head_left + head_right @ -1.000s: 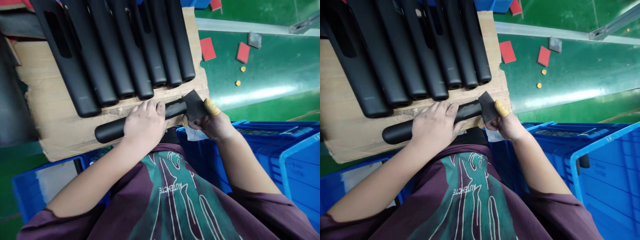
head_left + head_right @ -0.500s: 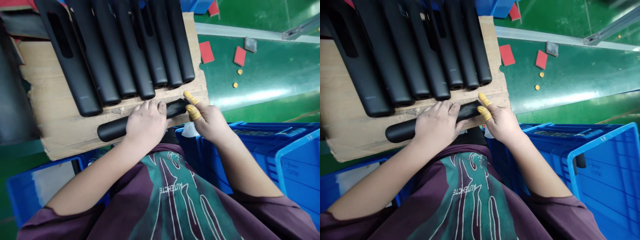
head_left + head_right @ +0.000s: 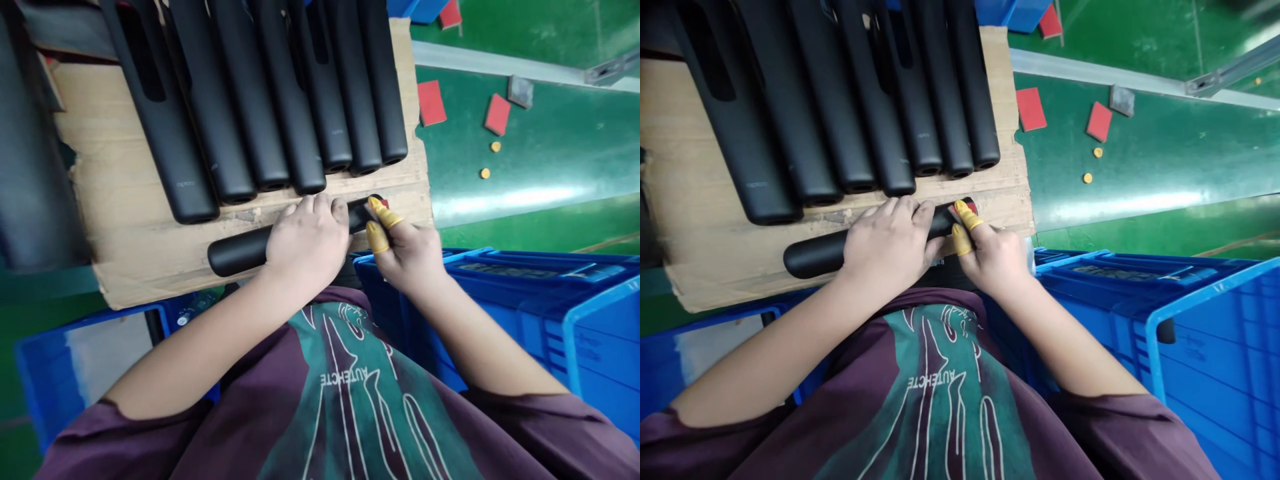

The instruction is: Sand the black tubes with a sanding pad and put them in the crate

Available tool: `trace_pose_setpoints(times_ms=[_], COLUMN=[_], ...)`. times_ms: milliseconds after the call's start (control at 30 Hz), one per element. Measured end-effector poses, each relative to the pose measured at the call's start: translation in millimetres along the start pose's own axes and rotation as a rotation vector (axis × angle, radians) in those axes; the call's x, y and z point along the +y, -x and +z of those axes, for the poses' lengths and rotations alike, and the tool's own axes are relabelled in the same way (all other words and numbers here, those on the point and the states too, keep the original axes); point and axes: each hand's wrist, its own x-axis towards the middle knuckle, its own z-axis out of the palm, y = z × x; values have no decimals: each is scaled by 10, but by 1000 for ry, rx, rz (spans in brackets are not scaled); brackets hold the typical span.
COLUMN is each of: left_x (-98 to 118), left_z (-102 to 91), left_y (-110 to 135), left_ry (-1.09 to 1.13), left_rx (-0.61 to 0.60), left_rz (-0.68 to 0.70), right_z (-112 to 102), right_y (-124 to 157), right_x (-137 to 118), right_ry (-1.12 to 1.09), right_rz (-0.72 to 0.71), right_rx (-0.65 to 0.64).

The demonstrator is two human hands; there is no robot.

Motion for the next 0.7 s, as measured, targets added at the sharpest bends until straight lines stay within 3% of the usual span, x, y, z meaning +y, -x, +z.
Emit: trace_pose_setpoints(times_ms=[167, 300, 433, 567, 700], left_x=[-10, -12, -9, -12, -9], left_z=[-14, -26, -35, -45, -59], left_y=[0, -14, -27, -35, -44], left_ry=[38, 37, 12, -12, -17], left_rx=[-1, -26, -33, -44, -47], left_rz=[1, -9, -14, -20, -31], right_z=[28, 32, 44, 87, 120], right_y=[-17, 69, 104, 136, 140], right_x=[-48, -75, -68, -82, -65], right_ry=[-6, -45, -79, -89, -50], right_rz=[50, 48, 117, 26, 21], right_rx=[59, -30, 14, -20, 118])
